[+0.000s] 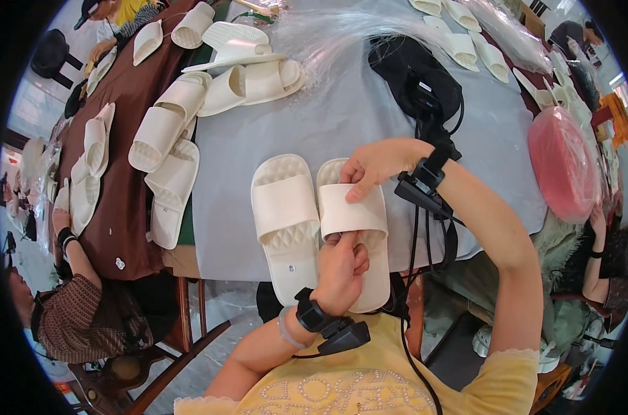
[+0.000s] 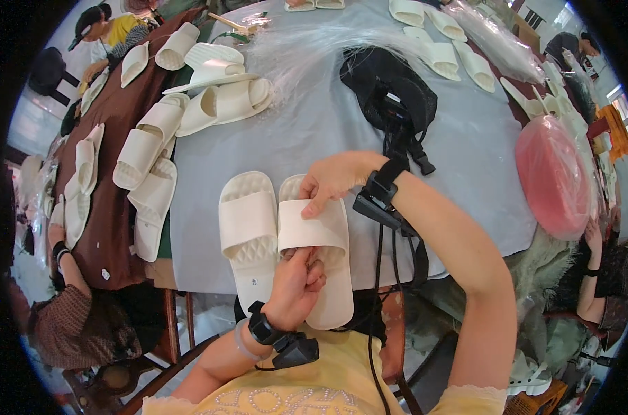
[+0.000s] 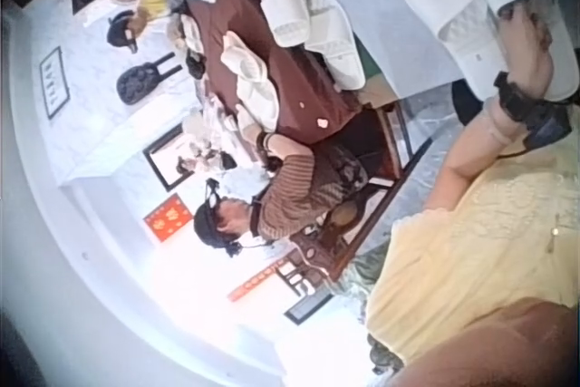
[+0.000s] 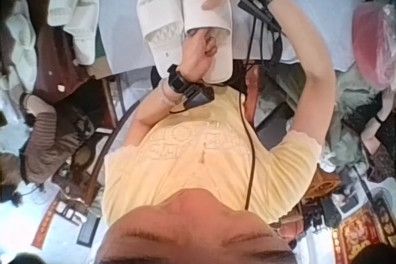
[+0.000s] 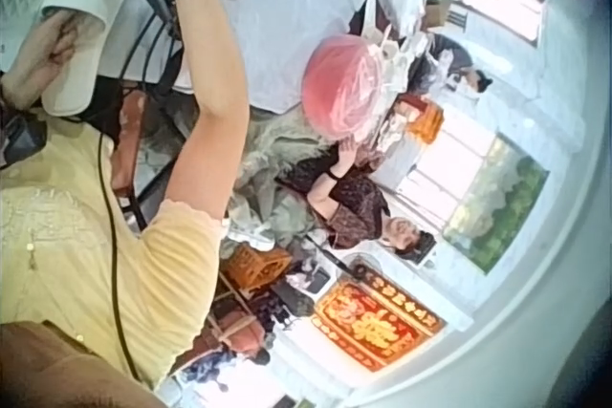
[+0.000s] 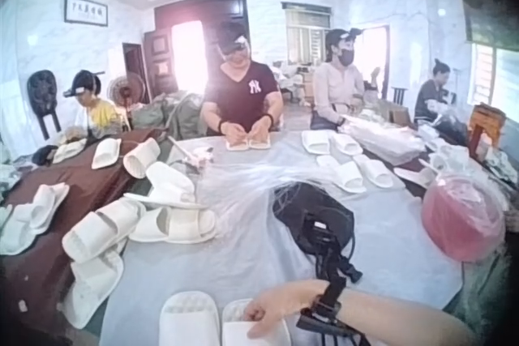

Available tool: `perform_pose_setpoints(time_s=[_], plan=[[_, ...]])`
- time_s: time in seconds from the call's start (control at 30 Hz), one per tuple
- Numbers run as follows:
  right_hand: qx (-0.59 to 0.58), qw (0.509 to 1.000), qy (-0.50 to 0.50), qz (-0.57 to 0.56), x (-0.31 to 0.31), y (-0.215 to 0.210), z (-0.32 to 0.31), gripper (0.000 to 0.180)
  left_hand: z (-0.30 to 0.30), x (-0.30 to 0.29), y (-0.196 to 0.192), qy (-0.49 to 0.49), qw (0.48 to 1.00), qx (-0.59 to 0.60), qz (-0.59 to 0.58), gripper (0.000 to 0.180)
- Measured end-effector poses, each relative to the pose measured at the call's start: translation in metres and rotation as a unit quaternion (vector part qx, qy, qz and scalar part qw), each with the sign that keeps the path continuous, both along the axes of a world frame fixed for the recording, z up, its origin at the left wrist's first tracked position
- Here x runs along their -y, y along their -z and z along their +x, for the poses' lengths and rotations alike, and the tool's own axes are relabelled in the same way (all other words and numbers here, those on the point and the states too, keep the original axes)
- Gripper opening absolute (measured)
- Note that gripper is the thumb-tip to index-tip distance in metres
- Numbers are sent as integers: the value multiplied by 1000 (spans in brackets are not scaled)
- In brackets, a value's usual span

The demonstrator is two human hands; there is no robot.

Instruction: The recorder and several other people are sitting at a table in an industrial workshop environment, manually assembling white plastic or foam slippers by attaching the upper straps to the soles using thin plastic fasteners or threads.

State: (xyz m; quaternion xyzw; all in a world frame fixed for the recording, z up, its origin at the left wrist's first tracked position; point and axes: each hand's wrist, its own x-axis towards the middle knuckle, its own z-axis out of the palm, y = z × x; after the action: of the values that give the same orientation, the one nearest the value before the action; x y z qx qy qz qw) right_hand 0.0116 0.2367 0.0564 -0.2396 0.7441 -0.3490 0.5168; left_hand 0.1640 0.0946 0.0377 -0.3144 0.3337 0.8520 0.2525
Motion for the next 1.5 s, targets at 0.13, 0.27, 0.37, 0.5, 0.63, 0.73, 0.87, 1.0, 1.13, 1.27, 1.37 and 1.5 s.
perform_pose_setpoints(time_s=[0.13,0.27,0.37,0.5,0.63,0.73,0.87,1.0,1.13,1.27,1.37,1.5], plan=[[26,990,141,20,-6,2,11,34,16,10,-15,63,995,-58,-41,17],[33,927,349,-132,-16,10,29,28,39,47,-19,87,983,-111,-119,26],[78,849,469,-231,-19,2,38,26,40,78,-13,70,935,-246,-246,30],[82,750,608,-247,-7,-15,56,22,34,90,-20,54,942,-206,-259,24],[92,665,629,-392,-4,-8,55,14,28,96,-16,72,961,-148,-221,27],[62,758,542,-358,2,-12,40,26,19,100,-13,84,975,-106,-178,26],[-161,875,394,-229,50,-12,18,35,1,93,-18,39,989,-46,-134,19],[-237,950,203,-28,81,-8,0,30,-6,86,-1,-23,990,-78,-113,9],[-288,951,100,-42,91,6,5,31,-8,74,3,-71,984,-119,-112,4],[-187,980,46,-40,89,4,3,32,-6,73,12,-21,979,-139,-149,7],[-133,990,28,-28,91,5,-2,30,-9,70,12,-15,973,-132,-190,9],[-81,987,118,-67,86,17,-2,29,-5,70,8,-40,973,-162,-162,14]])
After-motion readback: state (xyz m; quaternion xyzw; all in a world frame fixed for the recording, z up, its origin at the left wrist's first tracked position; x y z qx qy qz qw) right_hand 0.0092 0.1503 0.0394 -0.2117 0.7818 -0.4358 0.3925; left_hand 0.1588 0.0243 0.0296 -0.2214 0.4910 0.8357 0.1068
